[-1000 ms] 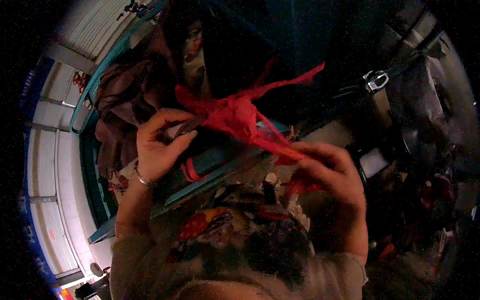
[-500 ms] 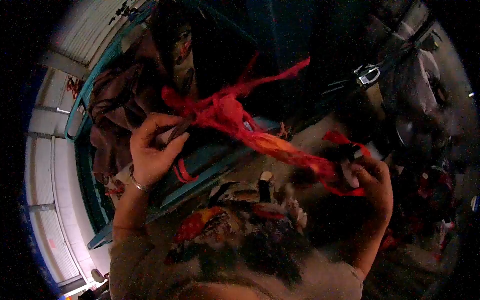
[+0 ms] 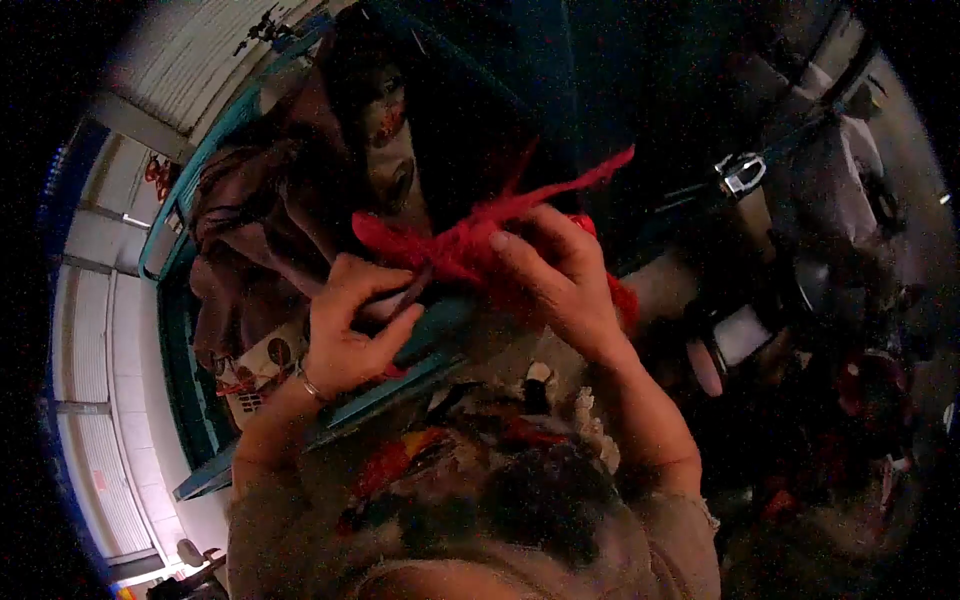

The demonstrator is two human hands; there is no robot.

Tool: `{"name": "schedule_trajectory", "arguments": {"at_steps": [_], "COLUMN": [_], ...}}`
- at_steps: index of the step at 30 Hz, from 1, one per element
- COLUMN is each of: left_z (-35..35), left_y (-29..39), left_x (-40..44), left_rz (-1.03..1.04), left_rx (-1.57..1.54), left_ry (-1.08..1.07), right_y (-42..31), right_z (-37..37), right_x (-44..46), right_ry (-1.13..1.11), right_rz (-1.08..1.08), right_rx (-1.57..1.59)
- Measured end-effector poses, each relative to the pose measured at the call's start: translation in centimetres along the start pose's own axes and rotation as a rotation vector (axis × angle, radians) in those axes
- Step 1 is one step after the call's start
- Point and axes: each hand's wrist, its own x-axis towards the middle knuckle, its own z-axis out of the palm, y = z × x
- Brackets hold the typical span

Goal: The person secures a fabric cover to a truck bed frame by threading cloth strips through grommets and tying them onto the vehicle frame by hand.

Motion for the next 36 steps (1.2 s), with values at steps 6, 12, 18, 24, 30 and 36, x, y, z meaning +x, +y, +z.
{"name": "schedule_trajectory", "arguments": {"at_steps": [6, 12, 18, 24, 30, 36], "left_z": [-0.5, 0.7, 3.8, 3.7, 4.4, 4.3], "left_y": [0.3, 1.6, -1.1, -1.2, -0.5, -0.3], "left_x": [0.9, 5.8, 7.7, 8.0, 7.8, 7.7], "left_rz": [0.062, 0.211, -0.137, -0.320, -0.354, -0.477], "left_rx": [0.077, 0.075, -0.330, -0.511, -0.605, -0.689], "left_ry": [-0.084, -0.039, -0.436, -0.492, -0.382, -0.395], "right_y": [1.2, 0.5, -0.2, 0.6, 0.3, 0.3], "right_z": [-0.1, -0.6, -2.7, -3.8, -3.1, -0.8], "right_x": [1.1, 0.5, -1.2, -2.2, -2.3, -1.1], "right_ry": [0.044, 0.037, 0.015, 0.166, 0.427, 0.158], "right_rz": [-0.018, -0.014, 0.020, -0.281, -0.682, -0.398], "right_rx": [0.038, 0.047, 0.012, -0.557, -0.473, -0.647]}}
